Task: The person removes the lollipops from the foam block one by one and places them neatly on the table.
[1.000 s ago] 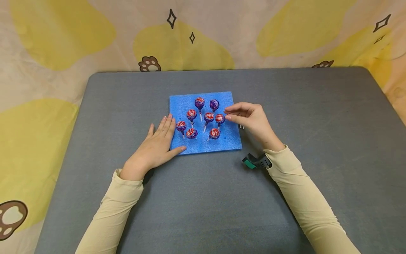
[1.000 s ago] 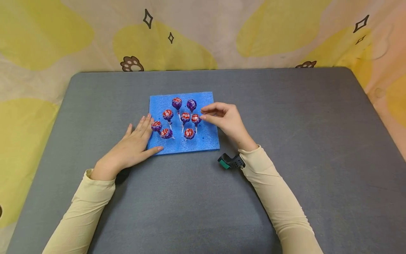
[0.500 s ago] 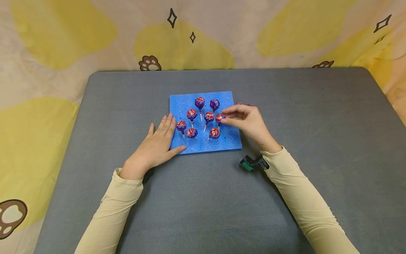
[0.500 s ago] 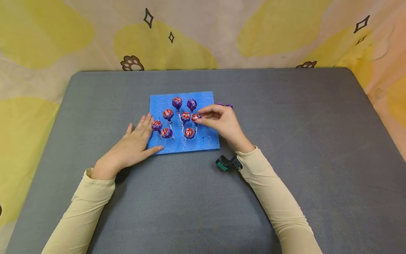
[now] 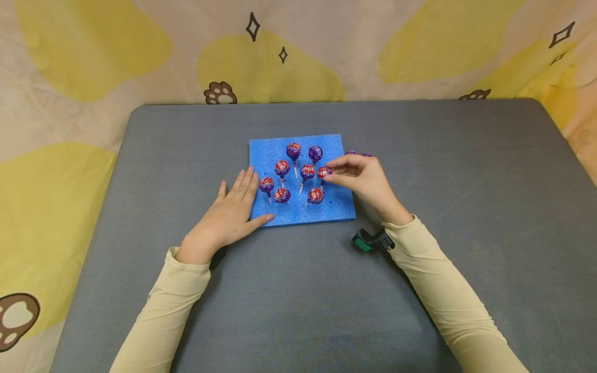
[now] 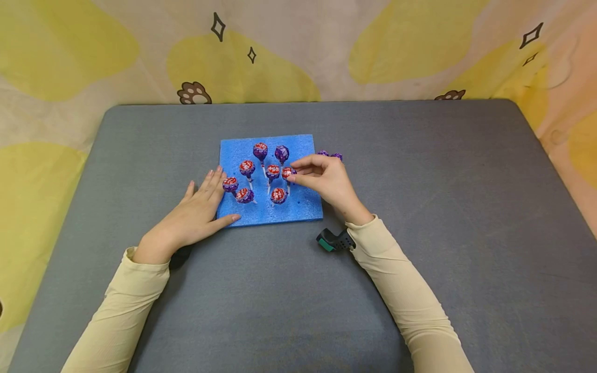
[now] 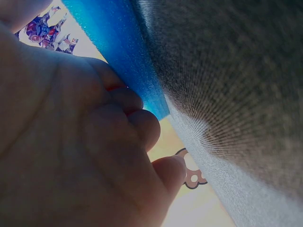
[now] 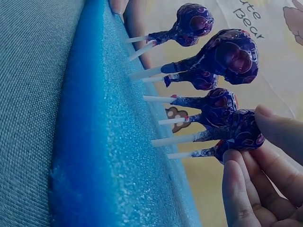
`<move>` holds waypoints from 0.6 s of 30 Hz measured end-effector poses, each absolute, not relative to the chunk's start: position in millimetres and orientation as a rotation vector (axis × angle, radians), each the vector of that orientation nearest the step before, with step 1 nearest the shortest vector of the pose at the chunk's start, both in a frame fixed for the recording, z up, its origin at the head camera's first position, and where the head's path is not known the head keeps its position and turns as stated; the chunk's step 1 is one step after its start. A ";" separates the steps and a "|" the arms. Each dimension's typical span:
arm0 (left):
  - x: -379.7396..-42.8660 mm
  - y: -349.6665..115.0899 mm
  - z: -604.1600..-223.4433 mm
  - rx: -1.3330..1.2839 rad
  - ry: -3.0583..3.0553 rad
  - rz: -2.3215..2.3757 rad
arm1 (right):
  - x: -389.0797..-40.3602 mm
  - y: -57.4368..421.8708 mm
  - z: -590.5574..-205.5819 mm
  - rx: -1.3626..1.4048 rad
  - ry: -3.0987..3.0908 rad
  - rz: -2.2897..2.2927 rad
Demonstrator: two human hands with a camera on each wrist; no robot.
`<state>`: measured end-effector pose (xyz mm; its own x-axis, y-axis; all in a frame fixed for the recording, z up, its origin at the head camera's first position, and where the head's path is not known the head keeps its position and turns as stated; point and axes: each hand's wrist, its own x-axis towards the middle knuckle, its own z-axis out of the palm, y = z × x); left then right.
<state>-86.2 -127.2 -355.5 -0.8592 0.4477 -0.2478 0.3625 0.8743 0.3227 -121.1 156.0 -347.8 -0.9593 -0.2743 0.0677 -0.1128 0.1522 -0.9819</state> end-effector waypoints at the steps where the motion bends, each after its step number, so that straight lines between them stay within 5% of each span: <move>1: -86.3 -127.2 -355.6 0.605 2.728 0.382 | -121.2 155.9 -348.0 -0.386 2.287 -1.925; 18: -86.2 -126.8 -354.8 0.595 2.720 0.379 | -120.0 156.9 -346.1 -0.379 2.302 -1.908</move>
